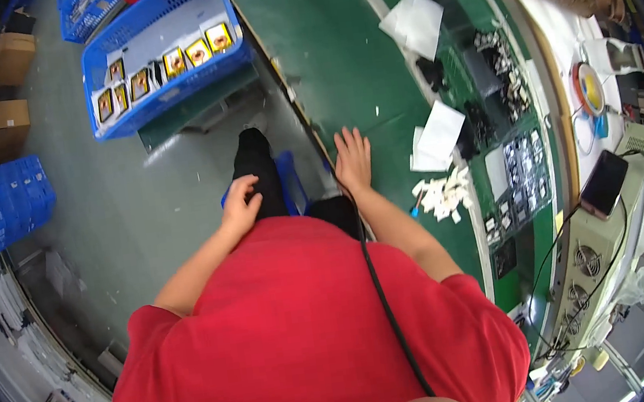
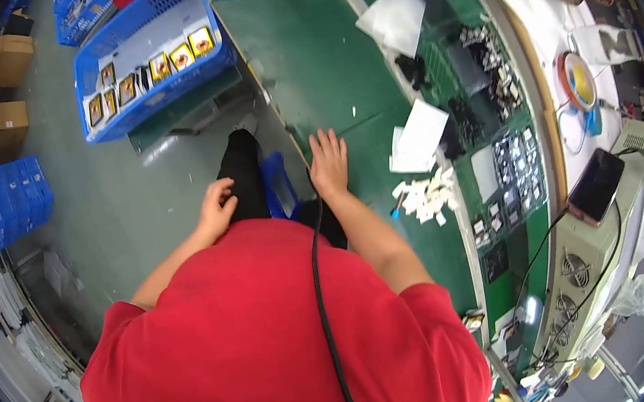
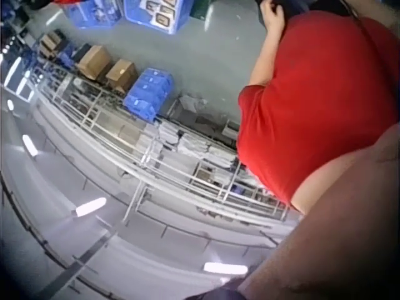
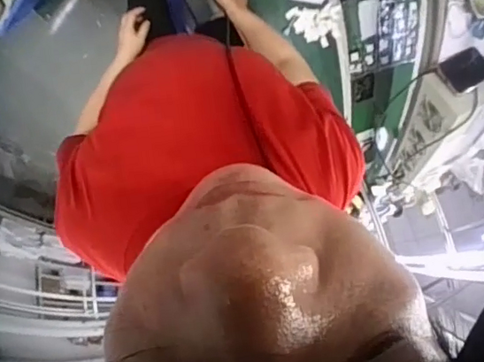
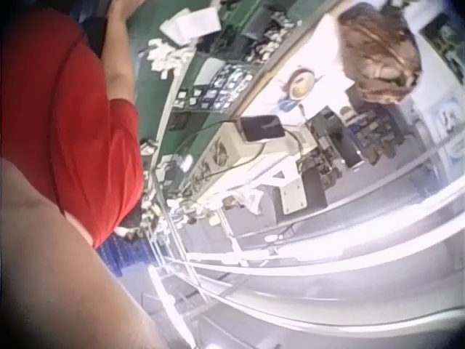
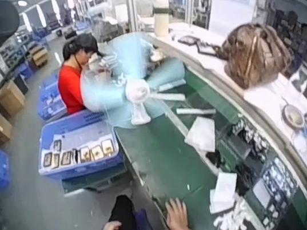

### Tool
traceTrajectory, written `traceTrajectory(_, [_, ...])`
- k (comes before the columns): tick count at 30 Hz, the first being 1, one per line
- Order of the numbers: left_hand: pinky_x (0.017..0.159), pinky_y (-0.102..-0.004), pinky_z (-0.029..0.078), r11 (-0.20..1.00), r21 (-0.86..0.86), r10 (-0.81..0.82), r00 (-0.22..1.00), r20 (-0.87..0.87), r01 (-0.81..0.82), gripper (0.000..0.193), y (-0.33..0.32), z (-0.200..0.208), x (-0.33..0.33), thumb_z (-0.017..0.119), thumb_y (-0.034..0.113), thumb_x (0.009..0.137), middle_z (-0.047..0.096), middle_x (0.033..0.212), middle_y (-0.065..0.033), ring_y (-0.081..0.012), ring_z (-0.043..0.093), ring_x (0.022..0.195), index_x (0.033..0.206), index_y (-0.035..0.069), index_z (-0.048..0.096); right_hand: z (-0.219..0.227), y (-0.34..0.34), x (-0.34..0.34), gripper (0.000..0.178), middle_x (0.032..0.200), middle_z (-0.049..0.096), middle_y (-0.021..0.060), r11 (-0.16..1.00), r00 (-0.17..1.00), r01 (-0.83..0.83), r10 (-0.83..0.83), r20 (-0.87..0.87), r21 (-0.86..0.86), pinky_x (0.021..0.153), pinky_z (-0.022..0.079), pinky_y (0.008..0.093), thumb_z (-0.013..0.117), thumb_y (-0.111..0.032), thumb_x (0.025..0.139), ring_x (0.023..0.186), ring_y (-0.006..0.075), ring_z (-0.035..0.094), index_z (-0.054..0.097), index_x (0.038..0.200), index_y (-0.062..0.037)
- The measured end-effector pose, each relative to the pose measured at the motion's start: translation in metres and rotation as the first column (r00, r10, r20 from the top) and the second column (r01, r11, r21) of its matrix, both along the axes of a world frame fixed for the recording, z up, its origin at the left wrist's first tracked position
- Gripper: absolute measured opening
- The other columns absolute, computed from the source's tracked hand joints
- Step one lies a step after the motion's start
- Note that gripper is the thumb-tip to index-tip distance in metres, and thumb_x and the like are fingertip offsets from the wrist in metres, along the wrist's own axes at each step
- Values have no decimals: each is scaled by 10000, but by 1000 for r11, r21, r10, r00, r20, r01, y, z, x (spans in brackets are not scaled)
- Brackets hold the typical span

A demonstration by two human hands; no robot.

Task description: Assembling electronic components by placing batteries and internal parts into device chassis on a production line.

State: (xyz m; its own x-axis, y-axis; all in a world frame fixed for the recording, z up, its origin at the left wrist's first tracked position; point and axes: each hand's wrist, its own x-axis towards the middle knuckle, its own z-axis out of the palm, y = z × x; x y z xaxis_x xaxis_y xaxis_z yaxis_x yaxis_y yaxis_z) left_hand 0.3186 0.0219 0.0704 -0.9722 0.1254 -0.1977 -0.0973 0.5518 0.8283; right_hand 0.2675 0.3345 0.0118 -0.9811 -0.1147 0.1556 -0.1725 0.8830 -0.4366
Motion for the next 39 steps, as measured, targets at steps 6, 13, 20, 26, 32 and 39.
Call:
traceTrajectory(6, [845,-322,528,983,-137,162,936,312,-125,375,-43,-32,21,661,102,921,630,1202,-95,-187,650,934,1287,60,592,-14,-3,10,437,1465,510,104,998,997,59,-60,44,33,1180,277,531,557,-74,895,1420,333,397,601,1328,-117])
traceTrajectory(13, [915,-342,524,994,-108,45,886,462,5,368,-80,-52,2,690,201,919,710,1106,-116,-224,675,1013,1238,26,636,-10,-3,21,472,1471,509,72,991,993,106,-110,40,77,1192,278,516,558,-43,875,1424,313,401,592,1336,-140])
traceTrajectory(20, [946,-387,525,949,-316,181,808,561,7,381,-139,-81,-10,690,285,893,721,1114,-167,-299,685,1063,1177,32,671,-11,-7,16,469,1489,495,67,986,992,117,-122,33,123,1192,284,505,559,-63,879,1430,308,396,588,1340,-145])
traceTrajectory(26, [981,-411,504,913,-391,171,757,631,120,408,-137,-77,-20,692,348,872,707,1167,-137,-303,660,1113,1194,99,676,-8,-9,13,450,1477,504,62,983,990,129,-136,46,131,1187,293,506,561,-73,889,1424,303,404,593,1332,-145])
traceTrajectory(32, [986,-421,498,849,-428,49,762,646,308,412,-99,-70,-45,686,368,871,708,1154,-139,-327,650,1124,1192,110,676,-9,-11,17,457,1463,517,46,983,985,153,-160,70,100,1192,289,507,564,-60,880,1431,280,397,602,1325,-157])
traceTrajectory(39, [932,-389,521,900,-184,-239,800,550,395,354,-62,-92,-61,693,317,909,725,1083,-146,-277,682,1041,1163,70,678,-1,-10,11,436,1418,556,76,990,991,134,-134,-7,33,1168,331,502,569,-18,863,1389,294,449,627,1283,-119])
